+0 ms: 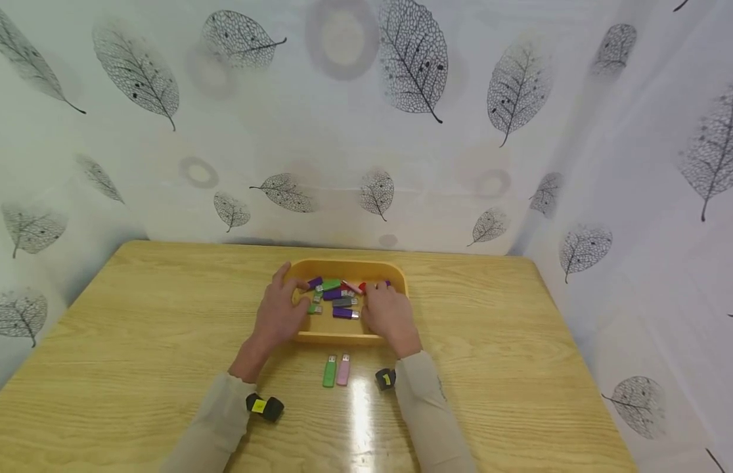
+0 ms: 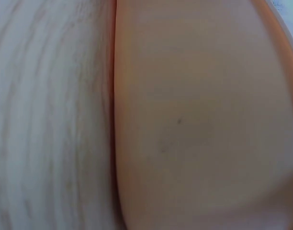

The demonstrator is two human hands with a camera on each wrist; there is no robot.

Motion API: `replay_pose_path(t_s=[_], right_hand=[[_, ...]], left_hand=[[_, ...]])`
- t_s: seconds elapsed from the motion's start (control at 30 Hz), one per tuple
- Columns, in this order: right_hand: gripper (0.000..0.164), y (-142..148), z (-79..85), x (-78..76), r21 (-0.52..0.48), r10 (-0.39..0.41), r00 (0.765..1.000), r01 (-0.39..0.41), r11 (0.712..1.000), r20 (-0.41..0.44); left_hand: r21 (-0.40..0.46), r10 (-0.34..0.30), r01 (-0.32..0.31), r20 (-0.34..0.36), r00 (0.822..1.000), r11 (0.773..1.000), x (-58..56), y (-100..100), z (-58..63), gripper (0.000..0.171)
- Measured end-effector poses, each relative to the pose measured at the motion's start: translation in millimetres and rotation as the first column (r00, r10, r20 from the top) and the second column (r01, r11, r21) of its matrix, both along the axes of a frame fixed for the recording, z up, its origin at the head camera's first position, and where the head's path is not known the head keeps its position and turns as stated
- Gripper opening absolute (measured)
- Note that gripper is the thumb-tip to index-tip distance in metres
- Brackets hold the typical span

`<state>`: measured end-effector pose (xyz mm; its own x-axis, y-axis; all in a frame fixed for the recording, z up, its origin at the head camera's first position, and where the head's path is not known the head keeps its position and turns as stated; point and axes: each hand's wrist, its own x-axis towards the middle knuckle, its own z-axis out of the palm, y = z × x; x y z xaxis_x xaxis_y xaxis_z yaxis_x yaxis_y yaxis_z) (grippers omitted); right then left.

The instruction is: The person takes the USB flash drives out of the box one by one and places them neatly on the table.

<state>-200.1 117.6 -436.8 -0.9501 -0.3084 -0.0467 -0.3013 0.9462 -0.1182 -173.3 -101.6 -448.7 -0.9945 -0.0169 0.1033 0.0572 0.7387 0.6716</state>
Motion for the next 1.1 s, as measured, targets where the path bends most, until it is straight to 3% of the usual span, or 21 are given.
replay_pose_path(t_s=[0.2, 0.37, 0.67, 0.9, 1.1], right_hand=[[0.020, 0.3, -0.9, 1.6, -0.034, 0.013, 1.000, -0.014, 0.999, -0.024], [0.007, 0.3, -0.1, -1.9, -0.069, -0.005, 1.000, 0.006, 0.998, 0.021], [0.011, 2.8, 1.4, 0.2, -0.093, 0.027, 0.999, -0.029, 0.995, -0.020], [0.010, 1.2, 2.7, 0.7, -0.123, 0.005, 0.999, 0.001, 0.992, 0.043], [0.015, 0.9, 3.8, 1.5, -0.106, 0.018, 0.999, -0.013, 0.994, 0.039]], left_hand=[[-0.003, 0.000, 0.001, 0.006, 1.000, 1.000, 0.1, -0.1, -1.9, 0.031], [0.005, 0.002, -0.002, 0.001, 1.000, 1.000, 0.2, 0.0, -0.7, 0.032], [0.010, 0.012, -0.012, 0.001, 1.000, 1.000, 0.5, 0.8, -2.7, 0.031], [0.007, 0.009, -0.009, 0.004, 1.000, 1.000, 0.3, 0.5, -2.4, 0.031], [0.007, 0.012, -0.012, 0.002, 1.000, 1.000, 0.6, 0.0, -1.1, 0.031]])
